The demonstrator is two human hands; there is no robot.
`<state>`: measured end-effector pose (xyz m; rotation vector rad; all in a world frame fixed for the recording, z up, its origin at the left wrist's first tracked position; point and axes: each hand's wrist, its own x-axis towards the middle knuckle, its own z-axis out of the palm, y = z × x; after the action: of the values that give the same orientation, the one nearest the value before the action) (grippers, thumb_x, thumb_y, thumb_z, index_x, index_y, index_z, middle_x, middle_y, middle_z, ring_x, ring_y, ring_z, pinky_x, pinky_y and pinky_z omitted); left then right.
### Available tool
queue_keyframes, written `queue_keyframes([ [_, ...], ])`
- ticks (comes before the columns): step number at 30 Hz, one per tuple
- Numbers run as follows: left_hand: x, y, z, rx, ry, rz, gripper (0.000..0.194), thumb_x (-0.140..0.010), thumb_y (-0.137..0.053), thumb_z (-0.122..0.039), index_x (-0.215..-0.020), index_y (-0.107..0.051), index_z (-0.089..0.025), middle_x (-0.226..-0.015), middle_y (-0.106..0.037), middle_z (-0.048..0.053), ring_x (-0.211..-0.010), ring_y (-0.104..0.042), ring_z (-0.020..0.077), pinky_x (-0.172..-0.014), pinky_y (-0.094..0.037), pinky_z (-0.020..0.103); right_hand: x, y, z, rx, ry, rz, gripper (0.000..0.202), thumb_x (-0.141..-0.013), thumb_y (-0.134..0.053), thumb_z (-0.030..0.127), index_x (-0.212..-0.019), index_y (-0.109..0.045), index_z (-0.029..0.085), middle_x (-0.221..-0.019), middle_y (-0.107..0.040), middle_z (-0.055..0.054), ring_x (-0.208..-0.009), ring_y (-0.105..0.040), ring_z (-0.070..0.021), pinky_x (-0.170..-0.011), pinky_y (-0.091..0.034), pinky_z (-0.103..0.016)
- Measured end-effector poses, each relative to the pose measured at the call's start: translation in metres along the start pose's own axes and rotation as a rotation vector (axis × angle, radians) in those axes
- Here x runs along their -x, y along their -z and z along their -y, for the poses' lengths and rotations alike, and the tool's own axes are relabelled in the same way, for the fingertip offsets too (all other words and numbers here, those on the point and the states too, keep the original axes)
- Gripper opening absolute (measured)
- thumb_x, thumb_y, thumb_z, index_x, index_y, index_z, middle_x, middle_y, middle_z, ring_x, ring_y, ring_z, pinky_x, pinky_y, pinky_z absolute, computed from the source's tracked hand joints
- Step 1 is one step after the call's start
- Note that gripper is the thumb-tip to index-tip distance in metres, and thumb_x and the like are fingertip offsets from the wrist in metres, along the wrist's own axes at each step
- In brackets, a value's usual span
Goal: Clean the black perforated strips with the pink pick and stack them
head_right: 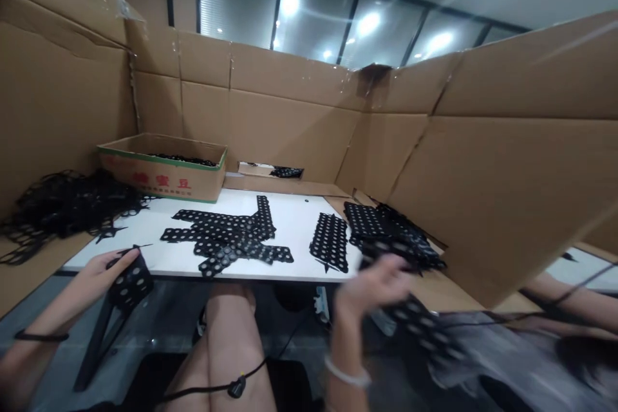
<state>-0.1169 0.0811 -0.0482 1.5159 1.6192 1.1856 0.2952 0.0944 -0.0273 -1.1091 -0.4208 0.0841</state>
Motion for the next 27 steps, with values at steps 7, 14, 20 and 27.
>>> queue_keyframes([
  [7,0.014,-0.013,-0.020,-0.022,-0.167,0.095,0.042,-0.077,-0.051,-0.056,-0.065,-0.062,-0.018,-0.069,-0.065,0.002,-0.069,-0.056,0.0197,-0.065,-0.043,0.025,0.185,-0.087,-0.019,0.075,-0.122,1.160,0.032,-0.078,-0.060,0.044,-0.102,-0.061,0.024,-0.113,-0.058,-0.006,-0.108,-0.049,-0.0196,-0.099,-0.034,-0.031],
  [14,0.028,-0.011,-0.026,0.029,-0.175,0.282,0.030,-0.077,-0.056,-0.045,-0.075,-0.068,-0.017,-0.077,-0.069,0.003,-0.074,-0.057,0.0205,-0.069,-0.043,0.026,0.220,-0.075,0.019,-0.160,-0.140,1.589,0.031,-0.082,-0.055,0.047,-0.075,-0.061,0.018,-0.081,-0.058,-0.002,-0.078,-0.052,-0.0140,-0.072,-0.040,-0.025],
  [20,0.022,-0.009,-0.027,0.023,-0.231,0.280,0.036,-0.079,-0.050,-0.049,-0.071,-0.062,-0.017,-0.070,-0.063,0.002,-0.068,-0.053,0.0183,-0.063,-0.041,0.025,0.233,-0.077,0.020,-0.264,-0.171,1.296,0.022,-0.078,-0.062,0.037,-0.068,-0.059,0.018,-0.084,-0.053,-0.002,-0.079,-0.050,-0.0135,-0.069,-0.039,-0.024],
  [27,-0.005,0.040,0.010,-0.029,-0.160,-0.286,0.037,-0.075,-0.050,-0.053,-0.073,-0.060,-0.018,-0.070,-0.063,0.001,-0.072,-0.056,0.0201,-0.064,-0.040,0.026,0.179,-0.063,-0.012,-0.356,-0.646,0.570,0.012,-0.070,-0.064,0.023,-0.076,-0.056,0.018,-0.076,-0.055,0.003,-0.059,-0.047,-0.0059,-0.050,-0.037,-0.016],
])
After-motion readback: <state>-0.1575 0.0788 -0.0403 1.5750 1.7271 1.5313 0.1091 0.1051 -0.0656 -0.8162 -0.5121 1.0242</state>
